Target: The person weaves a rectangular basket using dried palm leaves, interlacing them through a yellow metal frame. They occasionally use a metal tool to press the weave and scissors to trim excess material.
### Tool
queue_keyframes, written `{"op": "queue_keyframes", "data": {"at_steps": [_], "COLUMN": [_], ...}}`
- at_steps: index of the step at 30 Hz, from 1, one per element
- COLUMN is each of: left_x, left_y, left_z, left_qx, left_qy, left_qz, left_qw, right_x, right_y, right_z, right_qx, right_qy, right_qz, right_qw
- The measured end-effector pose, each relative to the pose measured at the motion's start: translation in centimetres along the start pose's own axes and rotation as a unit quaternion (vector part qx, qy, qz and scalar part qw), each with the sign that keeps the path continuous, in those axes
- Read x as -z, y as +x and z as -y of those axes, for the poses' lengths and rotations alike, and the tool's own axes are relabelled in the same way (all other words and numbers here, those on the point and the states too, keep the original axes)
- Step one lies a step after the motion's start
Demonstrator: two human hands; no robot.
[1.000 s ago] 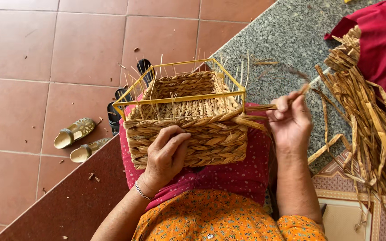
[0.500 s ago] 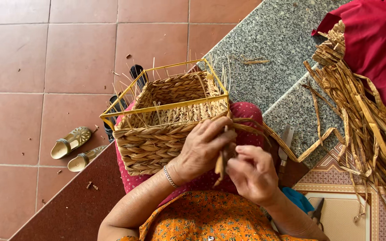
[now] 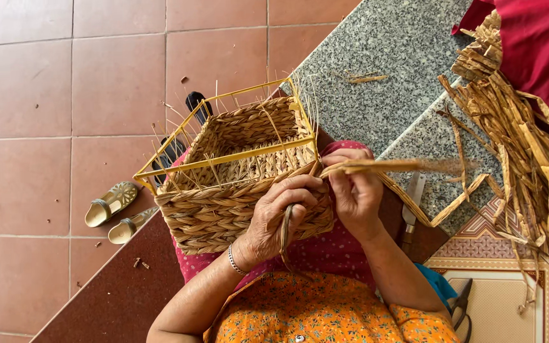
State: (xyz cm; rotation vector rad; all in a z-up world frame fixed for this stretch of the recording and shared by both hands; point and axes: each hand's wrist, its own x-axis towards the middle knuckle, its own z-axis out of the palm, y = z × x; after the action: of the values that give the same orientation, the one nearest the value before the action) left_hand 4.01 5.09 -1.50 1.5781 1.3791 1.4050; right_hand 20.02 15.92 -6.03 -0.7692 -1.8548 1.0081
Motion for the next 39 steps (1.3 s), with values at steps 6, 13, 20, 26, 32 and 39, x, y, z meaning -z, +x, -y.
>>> {"op": "queue_keyframes", "data": {"at_steps": [6, 13, 20, 26, 32, 39], "left_x": [-0.6, -1.6, -1.2, 1.3, 1.4, -0.7], "left_y": [-1.2, -1.1, -0.2, 0.4, 2.1, 2.8], "left_z": [2.4, 3.1, 0.7, -1.1, 0.6, 1.8], "left_qx": [0.048, -0.082, -0.114, -0.124, -0.084, -0.019], "left_qy": [-0.033, 0.129, 0.194, 0.230, 0.281, 0.333], "left_qz": [-0.032, 0.003, 0.110, 0.053, -0.074, -0.074], "left_qw": [0.998, 0.988, 0.968, 0.964, 0.953, 0.940], "right_x": [-1.0, -0.6, -0.2, -1.4, -0.9, -1.9], "right_y": [-0.7, 1.0, 4.0, 2.4, 1.2, 1.5], "right_z": [-2.5, -3.9, -3.7, -3.4, -2.7, -3.5], "right_qx": [-0.171, -0.186, -0.307, -0.303, -0.221, -0.270], "right_qy": [0.256, 0.239, 0.337, 0.336, 0.261, 0.348], "right_qz": [-0.042, -0.013, 0.041, 0.003, 0.085, 0.083], "right_qw": [0.950, 0.953, 0.889, 0.892, 0.936, 0.894]}}
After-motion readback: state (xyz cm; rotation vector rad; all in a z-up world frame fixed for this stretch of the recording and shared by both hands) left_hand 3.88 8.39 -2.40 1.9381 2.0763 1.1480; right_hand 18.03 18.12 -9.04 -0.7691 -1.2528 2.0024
